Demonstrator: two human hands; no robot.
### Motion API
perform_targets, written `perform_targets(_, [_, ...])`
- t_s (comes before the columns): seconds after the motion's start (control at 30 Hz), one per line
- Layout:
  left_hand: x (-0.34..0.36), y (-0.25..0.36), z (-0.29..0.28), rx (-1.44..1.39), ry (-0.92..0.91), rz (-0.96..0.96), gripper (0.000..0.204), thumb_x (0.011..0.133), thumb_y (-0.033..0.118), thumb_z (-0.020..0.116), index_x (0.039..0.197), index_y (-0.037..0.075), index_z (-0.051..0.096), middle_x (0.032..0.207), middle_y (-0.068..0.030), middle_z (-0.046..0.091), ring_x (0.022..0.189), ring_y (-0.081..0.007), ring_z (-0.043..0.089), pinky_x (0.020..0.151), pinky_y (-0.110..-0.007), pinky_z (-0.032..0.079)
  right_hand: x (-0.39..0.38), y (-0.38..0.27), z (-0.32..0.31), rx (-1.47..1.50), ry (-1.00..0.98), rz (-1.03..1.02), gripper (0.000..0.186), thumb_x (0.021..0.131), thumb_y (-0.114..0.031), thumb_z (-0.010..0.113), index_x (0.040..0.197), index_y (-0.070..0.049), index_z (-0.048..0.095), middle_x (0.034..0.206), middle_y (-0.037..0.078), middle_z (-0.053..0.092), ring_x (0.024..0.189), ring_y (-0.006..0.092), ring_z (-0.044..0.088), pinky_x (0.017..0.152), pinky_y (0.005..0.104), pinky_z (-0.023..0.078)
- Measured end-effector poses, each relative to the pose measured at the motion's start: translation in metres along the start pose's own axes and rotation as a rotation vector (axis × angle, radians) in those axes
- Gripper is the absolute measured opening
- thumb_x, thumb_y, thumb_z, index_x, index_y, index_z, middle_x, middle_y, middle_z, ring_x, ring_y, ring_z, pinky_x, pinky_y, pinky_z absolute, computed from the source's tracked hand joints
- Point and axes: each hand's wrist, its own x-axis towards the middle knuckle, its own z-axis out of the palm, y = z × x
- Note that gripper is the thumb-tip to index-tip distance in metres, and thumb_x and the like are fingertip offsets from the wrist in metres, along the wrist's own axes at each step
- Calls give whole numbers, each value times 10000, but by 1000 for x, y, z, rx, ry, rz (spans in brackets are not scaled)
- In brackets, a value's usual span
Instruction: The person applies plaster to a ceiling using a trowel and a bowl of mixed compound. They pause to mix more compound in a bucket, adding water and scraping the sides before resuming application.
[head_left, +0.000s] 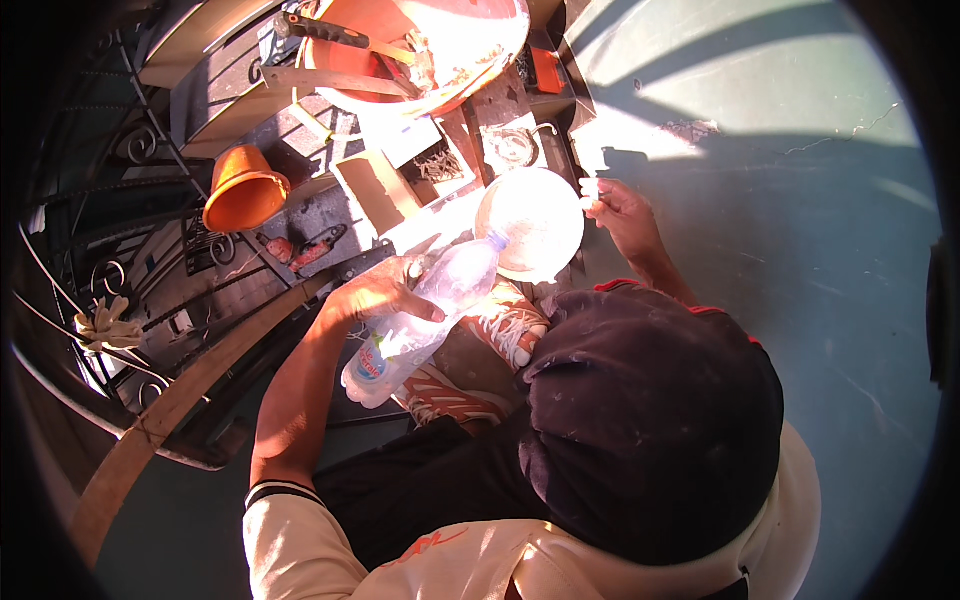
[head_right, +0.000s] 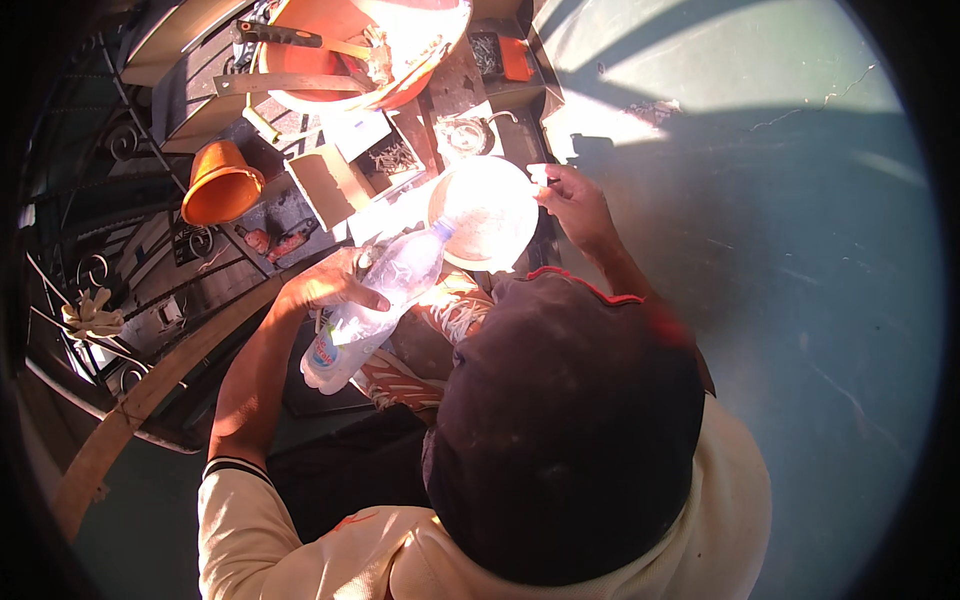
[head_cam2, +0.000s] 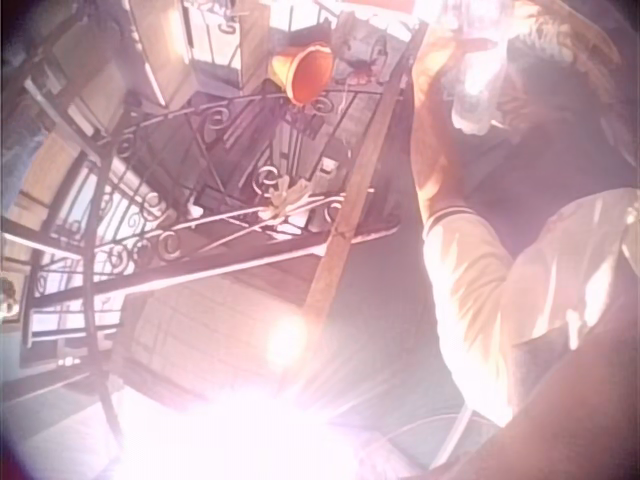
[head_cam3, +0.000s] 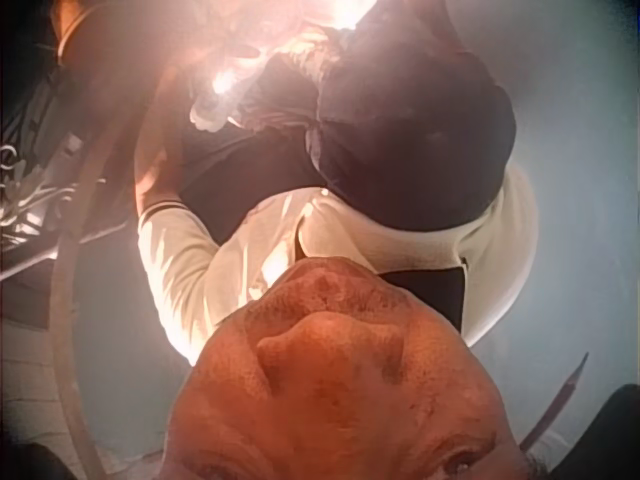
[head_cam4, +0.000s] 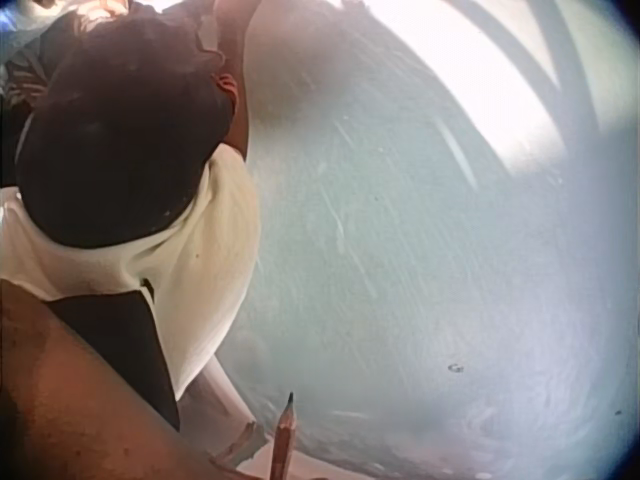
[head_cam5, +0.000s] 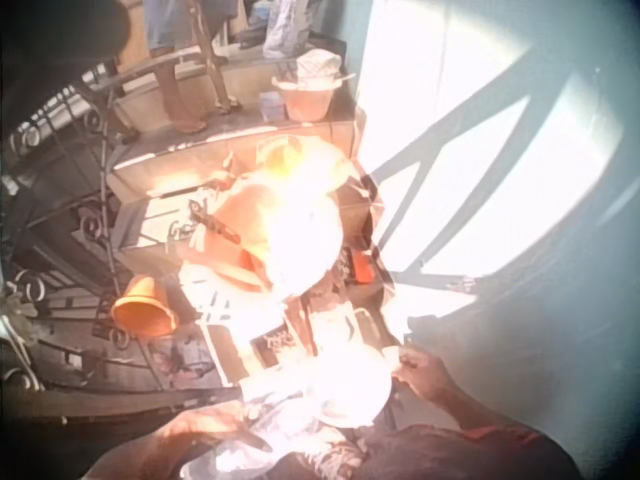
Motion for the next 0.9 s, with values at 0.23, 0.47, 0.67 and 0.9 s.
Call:
perform_targets(0.23, [-3, 11, -2, -1, -23, -66, 861, 636, 187, 930, 1404, -20, 600, 1252, -149, 712, 1108, -255, 662, 1009, -384, 513, 3, 4, -2, -17, 15, 20, 407, 1002, -123, 682, 1389, -4, 632, 1001, 30, 719, 877, 68, 617, 780, 248, 493])
perform_targets(0.47, [5, -8, -1, 49, 41, -17, 953, 618, 205, 937, 1462, -7, 548, 1297, -164, 693, 1153, -278, 648, 1042, -399, 499, 3, 8, -2, -18, 24, 30, 408, 1009, -126, 681, 1394, -1, 626, 970, 22, 704, 856, 66, 599, 775, 240, 489])
perform_targets(0.67, [8, -15, -4, 41, 14, -19, 1027, 604, 241, 946, 1506, 1, 518, 1338, -156, 681, 1221, -275, 616, 1108, -384, 440, 0, -6, 1, -32, -2, 30, 384, 1015, -113, 671, 1387, -22, 640, 966, 5, 700, 845, 54, 586, 773, 231, 483])
perform_targets(0.9, [4, -2, -4, -8, 7, -28, 1006, 606, 248, 942, 1495, 5, 539, 1345, -147, 679, 1235, -278, 605, 1122, -393, 423, 2, -5, 1, -2, -6, 30, 393, 999, -124, 682, 1377, -21, 652, 963, -6, 693, 843, 51, 582, 769, 227, 479])
